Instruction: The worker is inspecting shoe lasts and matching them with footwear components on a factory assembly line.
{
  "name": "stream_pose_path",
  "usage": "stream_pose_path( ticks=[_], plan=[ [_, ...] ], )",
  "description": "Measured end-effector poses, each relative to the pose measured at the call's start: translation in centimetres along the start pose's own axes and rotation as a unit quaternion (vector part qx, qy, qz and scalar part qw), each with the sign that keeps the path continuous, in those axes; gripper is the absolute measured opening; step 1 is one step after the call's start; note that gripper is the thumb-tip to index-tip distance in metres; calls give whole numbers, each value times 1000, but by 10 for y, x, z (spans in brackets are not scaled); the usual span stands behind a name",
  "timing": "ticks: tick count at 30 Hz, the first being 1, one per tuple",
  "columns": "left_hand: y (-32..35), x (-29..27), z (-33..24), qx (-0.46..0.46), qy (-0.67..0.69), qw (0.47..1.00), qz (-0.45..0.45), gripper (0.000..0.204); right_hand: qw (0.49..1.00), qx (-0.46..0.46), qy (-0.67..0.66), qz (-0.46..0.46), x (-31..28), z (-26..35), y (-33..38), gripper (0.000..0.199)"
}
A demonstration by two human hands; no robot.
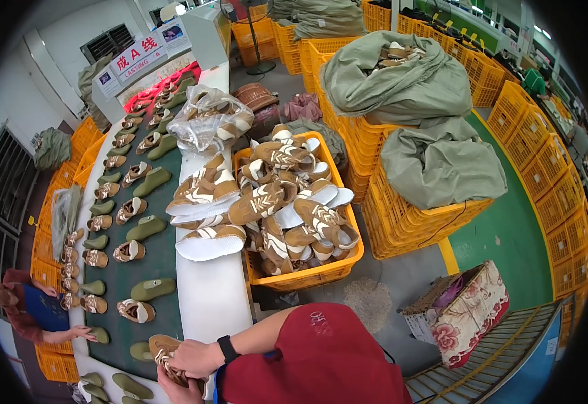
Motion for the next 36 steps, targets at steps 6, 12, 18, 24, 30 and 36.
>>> stream_pose_path(
  ticks=[6, 12, 18, 24, 30, 36],
  plan=[
    [40, 14, 89, -28, 109, 994, -8, 46, 1000, -7, 13, 23, 21, -6, -9, 15],
    [30, -5, 55, -77, 7, 997, -32, 52, 999, -17, 20, 36, 7, -5, -8, 41],
    [63, -27, 97, -231, -4, 967, -108, 51, 981, -122, 14, 152, 13, 46, -20, 45],
    [80, -42, 127, -219, -3, 950, -221, 64, 937, -156, 43, 309, 59, 35, -72, 33],
    [122, -17, 165, -245, -68, 954, -158, 72, 959, -95, -22, 266, 102, -8, -219, 31],
    [138, 36, 183, -357, -117, 922, -98, 54, 961, 5, 70, 269, 217, -106, -347, 28]
  ],
)
Point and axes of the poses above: each hand's wrist, its own y-axis away from the middle knuckle, its own x-axis out of the palm, z = x × y, the point moved 5 cm from there along -y, towards the middle knuckle, and after that the axes turned 15 degrees about z, right-handed, at the moved point
